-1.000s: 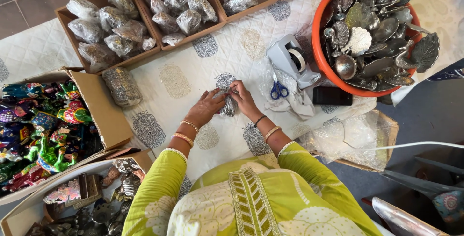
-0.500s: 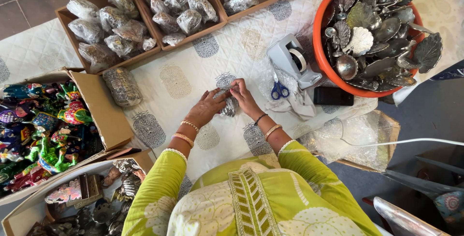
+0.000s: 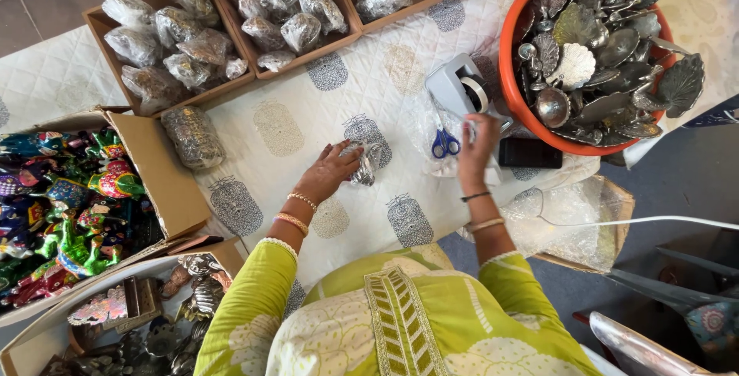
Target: The person wraps metal decorative figurines in plastic, using scissors to cut the plastic and securing them with tape from a dispenser.
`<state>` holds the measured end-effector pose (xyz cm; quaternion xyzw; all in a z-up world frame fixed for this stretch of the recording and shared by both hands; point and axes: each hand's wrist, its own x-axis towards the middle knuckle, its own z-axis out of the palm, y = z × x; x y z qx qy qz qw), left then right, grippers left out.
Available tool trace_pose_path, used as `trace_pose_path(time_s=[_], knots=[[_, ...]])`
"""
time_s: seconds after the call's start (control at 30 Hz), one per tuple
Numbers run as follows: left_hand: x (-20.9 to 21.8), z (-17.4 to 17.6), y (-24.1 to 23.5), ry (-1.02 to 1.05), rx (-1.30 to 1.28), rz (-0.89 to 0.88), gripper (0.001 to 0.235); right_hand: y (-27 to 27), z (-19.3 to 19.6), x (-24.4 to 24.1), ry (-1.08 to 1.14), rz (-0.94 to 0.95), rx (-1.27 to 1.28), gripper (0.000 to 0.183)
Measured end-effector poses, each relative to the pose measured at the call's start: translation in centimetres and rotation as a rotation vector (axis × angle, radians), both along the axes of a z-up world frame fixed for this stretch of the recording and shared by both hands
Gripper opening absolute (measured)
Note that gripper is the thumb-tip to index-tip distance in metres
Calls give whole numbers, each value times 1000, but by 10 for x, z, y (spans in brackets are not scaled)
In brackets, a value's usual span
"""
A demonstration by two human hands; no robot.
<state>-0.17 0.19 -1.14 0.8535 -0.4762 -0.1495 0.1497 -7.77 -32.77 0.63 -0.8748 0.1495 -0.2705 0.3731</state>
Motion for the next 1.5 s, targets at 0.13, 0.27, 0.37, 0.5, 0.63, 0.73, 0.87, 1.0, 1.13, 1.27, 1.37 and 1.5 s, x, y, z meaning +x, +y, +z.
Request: trace_pose_path(time_s=[0.13, 0.27, 0.37, 0.5, 0.63, 0.73, 0.87, 1.0, 1.13, 1.27, 1.37, 1.5], knots=[[0, 3, 0, -2, 15, -2, 39, -25, 33, -20, 25, -87, -143, 14], [-2, 4, 1, 14, 16, 19, 36, -2, -5, -17, 34, 97, -109, 14], [-3, 6, -1, 44, -89, 66, 48, 53, -5, -16, 232, 248, 330, 19], [1, 8, -4, 112, -93, 150, 72, 104, -24, -10, 297, 561, 26, 27], [3, 5, -1, 203, -55, 212, 73, 130, -5, 0, 299, 629, -115, 50], [1, -1, 1, 200, -149, 230, 70, 136, -6, 13, 203, 523, -211, 69], [-1, -6, 4, 182, -211, 234, 64, 130, -40, 22, 236, 460, -155, 62], [-1, -2, 4, 143, -259, 206, 63, 128, -63, 37, 321, 406, -122, 24], [-1, 1, 4, 101, -298, 180, 71, 131, -58, 44, 311, 415, -160, 12], [-3, 3, 0, 135, -260, 247, 85, 136, -46, 45, 239, 460, -297, 12], [-3, 8, -1, 121, -251, 265, 94, 135, -39, 44, 271, 479, -251, 11], [-2, 18, -4, 140, -202, 271, 97, 131, -35, 37, 253, 553, -263, 17]])
